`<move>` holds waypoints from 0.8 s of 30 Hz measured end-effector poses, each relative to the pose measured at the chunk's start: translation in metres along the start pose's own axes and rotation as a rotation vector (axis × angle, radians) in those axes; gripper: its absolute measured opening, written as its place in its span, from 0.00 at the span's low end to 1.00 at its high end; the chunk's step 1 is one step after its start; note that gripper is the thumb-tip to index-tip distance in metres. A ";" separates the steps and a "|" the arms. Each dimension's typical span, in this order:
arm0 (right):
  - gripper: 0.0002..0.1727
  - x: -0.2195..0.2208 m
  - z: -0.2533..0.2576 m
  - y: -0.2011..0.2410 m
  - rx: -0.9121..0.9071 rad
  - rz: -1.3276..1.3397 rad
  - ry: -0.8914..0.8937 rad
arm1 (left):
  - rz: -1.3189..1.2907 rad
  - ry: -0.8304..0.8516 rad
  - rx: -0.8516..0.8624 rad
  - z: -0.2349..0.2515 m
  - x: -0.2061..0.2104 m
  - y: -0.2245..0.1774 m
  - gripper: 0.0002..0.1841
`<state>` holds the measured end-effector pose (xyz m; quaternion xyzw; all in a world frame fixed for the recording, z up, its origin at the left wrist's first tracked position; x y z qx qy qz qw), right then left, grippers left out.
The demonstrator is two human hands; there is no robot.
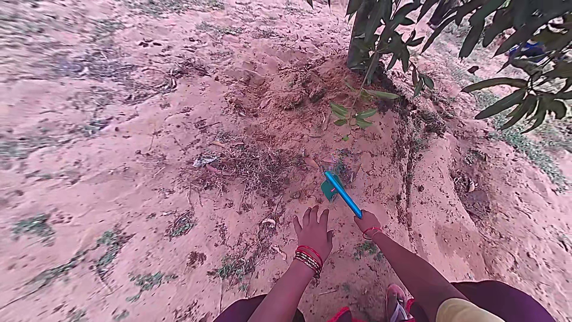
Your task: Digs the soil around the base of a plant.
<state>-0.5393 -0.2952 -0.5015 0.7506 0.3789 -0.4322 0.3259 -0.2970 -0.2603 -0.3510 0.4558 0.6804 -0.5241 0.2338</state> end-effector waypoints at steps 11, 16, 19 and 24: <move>0.24 -0.089 0.027 0.041 0.035 0.158 -0.369 | -0.044 0.030 -0.010 0.002 0.010 0.007 0.33; 0.24 -0.070 0.060 0.052 0.072 0.106 -0.306 | -0.064 0.031 -0.023 0.003 0.009 0.009 0.33; 0.24 -0.032 0.071 0.054 0.048 0.143 -0.213 | -0.059 0.045 -0.034 0.004 0.012 0.011 0.33; 0.23 -0.019 0.070 0.058 0.029 0.228 -0.170 | -0.055 0.083 -0.048 0.007 0.016 0.014 0.34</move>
Point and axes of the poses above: each hand's wrist, its own z-axis towards the middle knuckle, its own x-axis out of the palm, y = z × x, the point moved 7 cm from there along z, towards the middle knuckle, and after that the axes turned 14 degrees about -y, right-handed, at the moved point
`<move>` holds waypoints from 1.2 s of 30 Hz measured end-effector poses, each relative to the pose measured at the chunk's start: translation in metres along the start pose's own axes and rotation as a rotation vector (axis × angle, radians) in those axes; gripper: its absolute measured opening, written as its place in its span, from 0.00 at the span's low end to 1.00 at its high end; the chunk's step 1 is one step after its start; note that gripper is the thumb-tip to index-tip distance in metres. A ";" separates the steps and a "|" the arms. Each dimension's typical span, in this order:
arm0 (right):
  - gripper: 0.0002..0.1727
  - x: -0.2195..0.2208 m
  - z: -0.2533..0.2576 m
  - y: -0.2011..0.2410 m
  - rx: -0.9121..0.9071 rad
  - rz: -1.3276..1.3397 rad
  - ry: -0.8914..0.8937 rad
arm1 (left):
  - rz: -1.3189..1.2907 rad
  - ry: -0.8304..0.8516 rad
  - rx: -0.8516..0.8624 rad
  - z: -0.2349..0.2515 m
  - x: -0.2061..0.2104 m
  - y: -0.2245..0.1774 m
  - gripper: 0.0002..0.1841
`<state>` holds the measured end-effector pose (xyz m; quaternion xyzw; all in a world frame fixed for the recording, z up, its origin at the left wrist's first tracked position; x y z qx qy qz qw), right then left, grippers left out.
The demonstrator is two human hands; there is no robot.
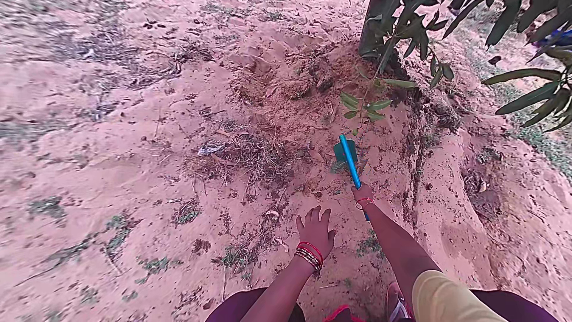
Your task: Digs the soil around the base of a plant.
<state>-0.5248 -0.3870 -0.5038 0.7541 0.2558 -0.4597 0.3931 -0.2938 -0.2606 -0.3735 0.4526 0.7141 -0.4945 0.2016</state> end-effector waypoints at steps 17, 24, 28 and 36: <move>0.23 -0.015 0.015 0.017 0.041 -0.122 -0.110 | -0.029 0.043 0.009 0.010 0.007 -0.002 0.35; 0.22 0.014 0.018 0.001 0.032 -0.089 -0.032 | -0.032 0.048 -0.005 0.011 0.006 0.001 0.35; 0.21 -0.017 0.023 -0.002 0.019 -0.207 0.022 | -0.023 0.058 -0.008 0.009 0.010 0.001 0.35; 0.21 -0.055 0.002 0.015 -0.010 -0.413 0.115 | -0.051 -0.018 -0.029 -0.002 -0.012 0.004 0.36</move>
Point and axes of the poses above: each hand's wrist, its own z-axis towards the middle knuckle, its own x-axis out of the palm, y = z × x, the point moved 7 cm from there along z, towards the middle knuckle, and after that the axes turned 14 degrees about -y, right-handed, at the moved point
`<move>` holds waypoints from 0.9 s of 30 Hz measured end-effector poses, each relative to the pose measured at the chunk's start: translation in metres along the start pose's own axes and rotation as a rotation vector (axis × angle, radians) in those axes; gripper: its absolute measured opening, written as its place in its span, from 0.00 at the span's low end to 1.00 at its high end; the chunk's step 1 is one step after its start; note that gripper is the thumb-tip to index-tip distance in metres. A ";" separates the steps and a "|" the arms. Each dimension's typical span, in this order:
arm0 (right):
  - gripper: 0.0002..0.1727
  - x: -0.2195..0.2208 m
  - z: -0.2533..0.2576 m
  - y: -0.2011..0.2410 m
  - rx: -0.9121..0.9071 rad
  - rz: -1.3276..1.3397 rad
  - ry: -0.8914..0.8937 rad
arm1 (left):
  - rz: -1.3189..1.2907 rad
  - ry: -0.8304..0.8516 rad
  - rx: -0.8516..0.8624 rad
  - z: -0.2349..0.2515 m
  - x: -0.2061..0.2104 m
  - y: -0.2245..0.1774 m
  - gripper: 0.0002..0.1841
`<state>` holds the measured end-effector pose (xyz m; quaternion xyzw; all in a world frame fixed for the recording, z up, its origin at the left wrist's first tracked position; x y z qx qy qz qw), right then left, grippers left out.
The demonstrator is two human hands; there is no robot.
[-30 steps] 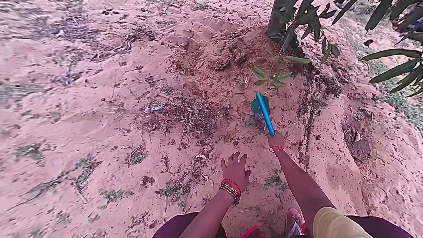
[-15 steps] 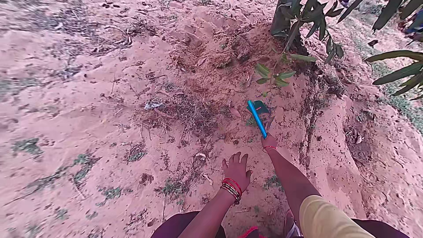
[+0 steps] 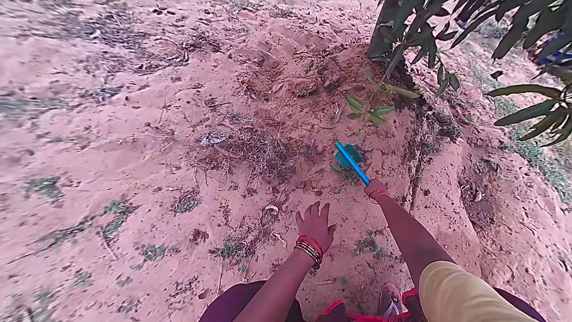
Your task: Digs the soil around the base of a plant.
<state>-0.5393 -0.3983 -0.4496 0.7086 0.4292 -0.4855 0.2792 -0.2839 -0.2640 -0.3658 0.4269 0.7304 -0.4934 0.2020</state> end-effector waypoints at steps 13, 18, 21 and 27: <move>0.19 0.057 -0.083 -0.051 0.021 0.170 -0.136 | 0.043 0.098 0.095 -0.007 0.019 -0.022 0.36; 0.21 -0.008 -0.053 -0.018 -0.040 0.225 -0.265 | 0.027 0.085 0.080 -0.006 0.017 -0.021 0.36; 0.22 -0.034 -0.024 -0.002 -0.022 0.301 -0.303 | 0.006 0.055 0.056 -0.005 0.012 -0.016 0.36; 0.23 -0.013 0.010 0.018 0.070 0.339 -0.329 | 0.009 0.044 0.024 0.001 0.012 -0.013 0.36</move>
Point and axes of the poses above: each hand's wrist, its own z-axis towards the middle knuckle, its own x-axis out of the palm, y = z × x, the point moved 7 cm from there along z, towards the middle knuckle, and after that the axes turned 14 degrees about -y, right-handed, at the moved point
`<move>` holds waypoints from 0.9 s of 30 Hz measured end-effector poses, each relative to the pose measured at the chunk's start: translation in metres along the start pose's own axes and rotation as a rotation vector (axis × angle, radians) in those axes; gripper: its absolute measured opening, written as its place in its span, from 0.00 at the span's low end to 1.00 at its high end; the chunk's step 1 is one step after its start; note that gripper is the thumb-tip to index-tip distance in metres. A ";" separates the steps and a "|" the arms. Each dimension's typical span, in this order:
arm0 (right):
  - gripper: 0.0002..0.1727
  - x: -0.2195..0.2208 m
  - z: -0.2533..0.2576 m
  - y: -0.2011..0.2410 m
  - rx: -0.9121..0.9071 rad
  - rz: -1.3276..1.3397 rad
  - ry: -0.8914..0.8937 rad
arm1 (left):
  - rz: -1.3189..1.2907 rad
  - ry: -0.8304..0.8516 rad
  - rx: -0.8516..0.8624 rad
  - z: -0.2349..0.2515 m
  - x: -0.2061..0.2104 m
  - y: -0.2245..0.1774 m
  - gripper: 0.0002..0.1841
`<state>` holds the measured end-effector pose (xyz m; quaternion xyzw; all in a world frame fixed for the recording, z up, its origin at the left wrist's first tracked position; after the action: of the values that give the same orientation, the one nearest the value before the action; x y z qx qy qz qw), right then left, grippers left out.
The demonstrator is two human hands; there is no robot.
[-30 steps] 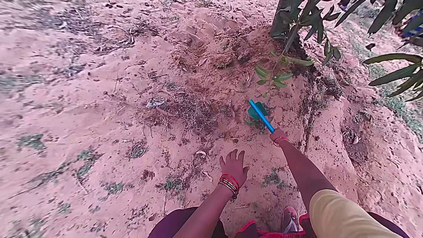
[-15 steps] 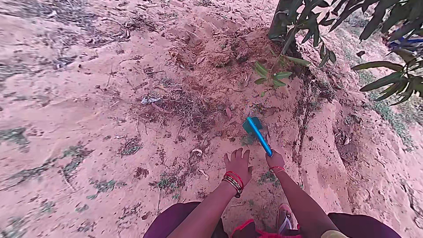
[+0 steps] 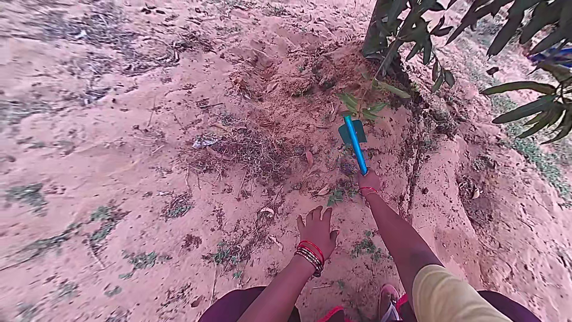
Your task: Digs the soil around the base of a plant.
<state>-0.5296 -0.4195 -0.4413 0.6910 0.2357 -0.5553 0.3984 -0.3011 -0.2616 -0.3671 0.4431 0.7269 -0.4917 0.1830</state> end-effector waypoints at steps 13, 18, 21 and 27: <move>0.24 0.064 -0.008 -0.025 -0.110 -0.275 0.273 | 0.039 0.046 -0.086 0.014 0.022 0.005 0.36; 0.26 0.048 -0.012 -0.035 -0.044 -0.182 0.369 | 0.022 0.024 -0.072 0.018 0.015 -0.002 0.35; 0.28 0.037 -0.020 -0.030 -0.124 -0.080 0.477 | -0.044 0.018 -0.084 0.023 0.016 -0.002 0.36; 0.27 0.004 -0.078 -0.012 -0.484 -0.131 0.662 | -0.828 -0.611 -0.374 0.043 -0.011 0.049 0.50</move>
<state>-0.4928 -0.3498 -0.4437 0.7022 0.5183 -0.2557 0.4158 -0.2618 -0.2985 -0.4055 -0.0830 0.8293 -0.4915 0.2524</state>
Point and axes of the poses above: each hand's wrist, its own z-axis towards the middle knuckle, its own x-axis out of the palm, y = z × x, the point moved 7 cm from there along z, towards the middle knuckle, and after that the axes turned 14 degrees about -y, right-handed, at the moved point
